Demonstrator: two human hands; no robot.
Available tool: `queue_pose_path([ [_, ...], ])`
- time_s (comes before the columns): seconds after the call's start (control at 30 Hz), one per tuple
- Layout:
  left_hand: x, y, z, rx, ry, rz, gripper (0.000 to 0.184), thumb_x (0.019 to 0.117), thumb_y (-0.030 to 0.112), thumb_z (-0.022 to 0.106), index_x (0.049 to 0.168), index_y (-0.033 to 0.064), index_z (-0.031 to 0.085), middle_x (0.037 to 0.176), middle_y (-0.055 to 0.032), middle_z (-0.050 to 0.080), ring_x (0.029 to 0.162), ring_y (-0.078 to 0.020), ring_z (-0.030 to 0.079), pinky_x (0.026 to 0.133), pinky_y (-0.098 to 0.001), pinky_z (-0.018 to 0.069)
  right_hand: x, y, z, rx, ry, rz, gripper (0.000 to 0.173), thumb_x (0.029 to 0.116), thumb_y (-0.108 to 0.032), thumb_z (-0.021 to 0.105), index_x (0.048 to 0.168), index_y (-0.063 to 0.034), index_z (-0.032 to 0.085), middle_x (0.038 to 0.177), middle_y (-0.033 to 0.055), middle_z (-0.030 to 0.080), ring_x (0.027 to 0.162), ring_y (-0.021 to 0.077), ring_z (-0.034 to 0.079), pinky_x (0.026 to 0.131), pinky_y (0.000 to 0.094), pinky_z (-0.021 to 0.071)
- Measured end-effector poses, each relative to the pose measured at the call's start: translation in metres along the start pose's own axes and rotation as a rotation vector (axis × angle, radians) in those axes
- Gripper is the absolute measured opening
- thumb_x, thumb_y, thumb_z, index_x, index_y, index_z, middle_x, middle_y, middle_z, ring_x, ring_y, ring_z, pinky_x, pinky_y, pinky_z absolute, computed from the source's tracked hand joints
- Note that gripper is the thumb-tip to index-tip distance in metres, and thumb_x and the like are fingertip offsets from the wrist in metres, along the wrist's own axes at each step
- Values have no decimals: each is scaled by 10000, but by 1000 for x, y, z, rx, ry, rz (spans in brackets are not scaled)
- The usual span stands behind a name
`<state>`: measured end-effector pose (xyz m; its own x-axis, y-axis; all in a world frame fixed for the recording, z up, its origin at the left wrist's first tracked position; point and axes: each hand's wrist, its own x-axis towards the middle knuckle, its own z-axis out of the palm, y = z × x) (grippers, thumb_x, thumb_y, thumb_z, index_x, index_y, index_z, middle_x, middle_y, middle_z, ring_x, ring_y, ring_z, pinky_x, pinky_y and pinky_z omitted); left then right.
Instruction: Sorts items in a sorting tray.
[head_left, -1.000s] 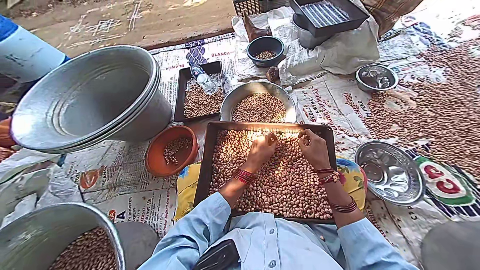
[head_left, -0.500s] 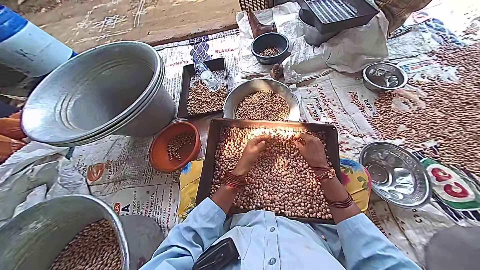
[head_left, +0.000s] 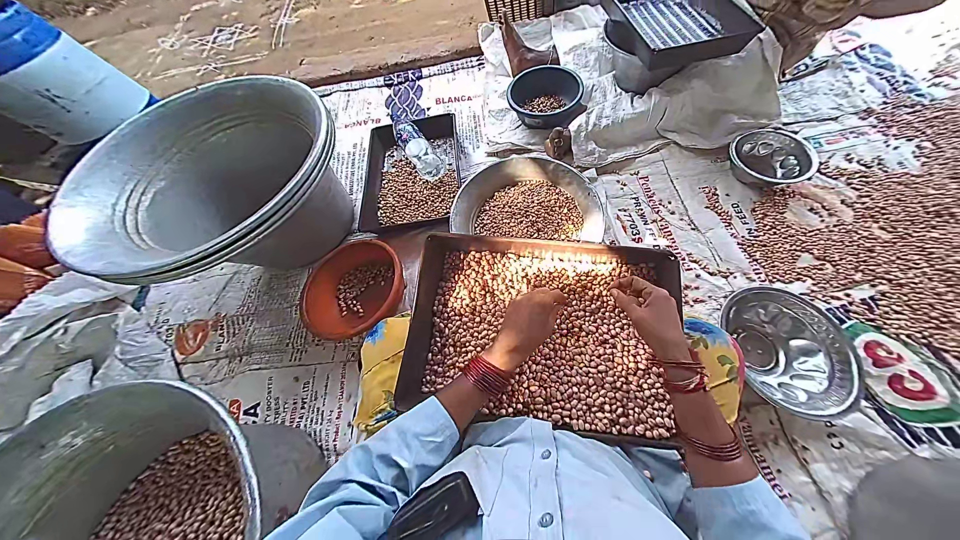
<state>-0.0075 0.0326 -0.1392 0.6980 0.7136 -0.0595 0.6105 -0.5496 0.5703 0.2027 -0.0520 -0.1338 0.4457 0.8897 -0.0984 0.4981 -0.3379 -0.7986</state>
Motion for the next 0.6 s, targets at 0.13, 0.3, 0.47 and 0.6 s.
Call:
queue_pose_path([
  [0.13,17,6,15,176,-32,100,275,1067,120,478,1156,20,717,1068,-200,715,1032,-365,709,890,-502,562,-11,-11,7,-304,45,-124,200,996,-181,639,1110,-74,764,970,149,746,843,296,697,786,501,536],
  [0.3,15,18,15,257,-82,43,292,1044,27,443,1172,-11,703,1129,-216,708,1085,-372,698,895,-489,565,-1,-20,22,-437,-17,-165,238,1010,-156,596,1147,-36,749,1078,205,737,1014,385,711,881,555,538],
  [0.47,15,27,15,314,-244,-14,318,1041,7,430,1282,-27,634,1229,-230,665,1155,-386,661,923,-499,548,11,-18,40,-516,-26,-172,276,1015,-157,582,1230,-43,711,1121,202,728,1018,398,714,855,572,544],
  [0.6,12,22,12,184,-243,-19,318,1052,111,452,1277,-11,641,1204,-212,689,1136,-366,679,939,-523,538,17,-15,46,-503,-33,-164,289,1018,-186,595,1254,-54,700,1149,200,726,1034,395,712,869,567,541],
])
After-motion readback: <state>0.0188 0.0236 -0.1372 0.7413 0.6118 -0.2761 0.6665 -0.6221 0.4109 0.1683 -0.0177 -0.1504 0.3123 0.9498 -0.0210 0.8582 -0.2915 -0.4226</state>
